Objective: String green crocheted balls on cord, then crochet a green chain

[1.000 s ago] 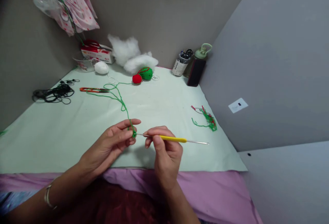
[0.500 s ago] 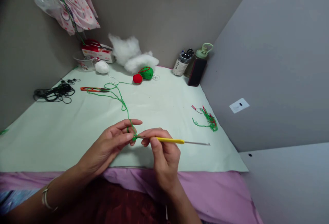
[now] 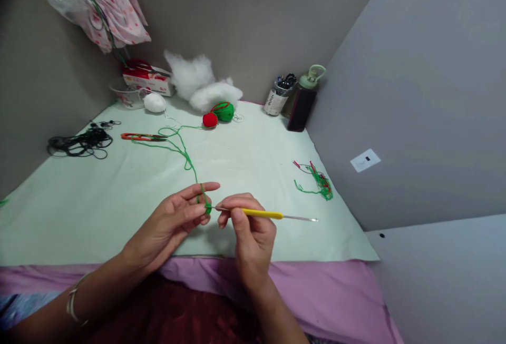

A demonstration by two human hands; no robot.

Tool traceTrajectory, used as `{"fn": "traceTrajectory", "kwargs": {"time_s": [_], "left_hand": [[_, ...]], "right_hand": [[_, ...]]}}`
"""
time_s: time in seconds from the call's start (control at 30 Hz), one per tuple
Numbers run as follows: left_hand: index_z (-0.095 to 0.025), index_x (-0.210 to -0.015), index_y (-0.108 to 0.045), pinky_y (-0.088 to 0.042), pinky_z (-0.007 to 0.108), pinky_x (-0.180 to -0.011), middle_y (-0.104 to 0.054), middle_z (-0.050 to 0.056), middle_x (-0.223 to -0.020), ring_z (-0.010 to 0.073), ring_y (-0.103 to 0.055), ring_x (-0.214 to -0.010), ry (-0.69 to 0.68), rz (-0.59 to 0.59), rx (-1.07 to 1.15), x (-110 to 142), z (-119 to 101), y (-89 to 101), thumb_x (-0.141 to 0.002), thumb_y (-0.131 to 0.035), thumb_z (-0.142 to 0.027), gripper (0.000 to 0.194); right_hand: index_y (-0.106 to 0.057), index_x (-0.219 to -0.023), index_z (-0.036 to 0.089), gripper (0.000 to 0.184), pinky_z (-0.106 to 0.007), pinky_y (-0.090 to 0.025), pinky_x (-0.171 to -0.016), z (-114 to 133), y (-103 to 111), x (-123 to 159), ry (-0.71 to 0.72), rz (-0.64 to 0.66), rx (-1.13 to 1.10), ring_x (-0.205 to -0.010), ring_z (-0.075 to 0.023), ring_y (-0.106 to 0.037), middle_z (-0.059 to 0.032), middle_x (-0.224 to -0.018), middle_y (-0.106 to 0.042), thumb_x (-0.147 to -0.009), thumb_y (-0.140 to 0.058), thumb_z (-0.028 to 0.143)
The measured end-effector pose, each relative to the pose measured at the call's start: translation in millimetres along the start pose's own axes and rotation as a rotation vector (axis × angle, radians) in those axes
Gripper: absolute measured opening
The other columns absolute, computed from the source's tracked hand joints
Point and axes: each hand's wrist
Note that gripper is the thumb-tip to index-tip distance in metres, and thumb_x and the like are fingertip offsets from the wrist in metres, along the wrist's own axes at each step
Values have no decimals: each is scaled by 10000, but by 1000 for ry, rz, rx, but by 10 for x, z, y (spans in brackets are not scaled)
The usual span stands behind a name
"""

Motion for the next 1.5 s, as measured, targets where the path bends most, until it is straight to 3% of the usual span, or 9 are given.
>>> {"fn": "traceTrajectory", "kwargs": {"time_s": [0.23, 0.37, 0.47, 0.6, 0.7, 0.83, 1.07, 1.23, 1.5], "left_hand": [[-207, -1248, -741, -453, 273, -830, -667, 27, -911, 140, -588, -849, -79, -22, -151, -3, 68, -15, -842, -825, -305, 426], [-192, -1227, -749, -469, 282, -851, -683, 29, -892, 148, -616, -848, -63, -62, -41, -6, 73, -45, -801, -864, -308, 456], [-172, -1209, -761, -486, 275, -854, -697, 44, -896, 142, -624, -839, 35, -40, 78, -14, 82, -42, -781, -884, -323, 470], [-169, -1194, -777, -478, 222, -769, -663, 19, -844, 89, -571, -730, 114, -18, 124, -38, 73, 25, -785, -878, -256, 430], [-171, -1138, -797, -465, 211, -742, -641, 6, -819, 84, -564, -721, 81, -36, 89, -44, 38, 59, -790, -868, -241, 362], [-176, -1061, -807, -452, 229, -733, -651, 11, -835, 100, -579, -738, -3, -72, -25, -24, 20, 33, -798, -856, -278, 286], [-215, -1185, -750, -483, 302, -904, -732, 34, -940, 156, -657, -891, -102, -13, -103, 1, 97, 1, -855, -812, -278, 342], [-205, -1225, -727, -489, 313, -916, -727, 30, -925, 156, -678, -888, -79, 11, -99, -1, 82, 20, -867, -802, -261, 370], [-168, -1233, -715, -526, 291, -884, -686, 21, -893, 132, -671, -822, -3, -6, 23, 4, 30, -13, -862, -793, -237, 385]], "right_hand": [[-741, -1094, 256, 248, -349, -603, -708, -6, -3, 51, 117, 80, 225, -862, -189, -701, -54, -974, -740, -1005, -551, 125], [-741, -1213, 297, 367, -356, -618, -771, -33, 16, 133, 315, 111, 572, -946, -202, -709, -60, -1070, -728, -937, -652, 72], [-727, -1278, 329, 451, -379, -625, -790, -59, -2, 158, 392, 101, 610, -996, -223, -711, -72, -1154, -716, -914, -682, 65], [-757, -1134, 274, 289, -349, -599, -714, -32, -5, 93, 229, 12, 380, -870, -196, -694, -55, -968, -717, -969, -600, 97], [-761, -993, 248, 212, -309, -542, -647, 0, 5, 35, 61, -95, 119, -724, -152, -634, -29, -853, -677, -995, -576, 144], [-755, -950, 224, 177, -292, -513, -613, -25, -21, 22, -68, -93, -72, -661, -131, -606, -27, -827, -653, -1003, -586, 216], [-770, -993, 243, 158, -329, -583, -689, -82, -93, 42, -21, 5, 20, -863, -190, -694, -66, -978, -752, -987, -615, 210], [-768, -996, 241, 181, -315, -575, -659, -93, -78, 50, -62, -22, -24, -727, -146, -660, -45, -940, -736, -1006, -590, 210], [-772, -985, 235, 161, -289, -549, -654, -137, -42, 43, -114, -23, -145, -708, -131, -650, -45, -950, -723, -1000, -612, 235]]}}
Point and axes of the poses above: each hand's wrist, its own x-axis away from the middle knuckle, its own y-axis out of the back of the hand, z = x × y
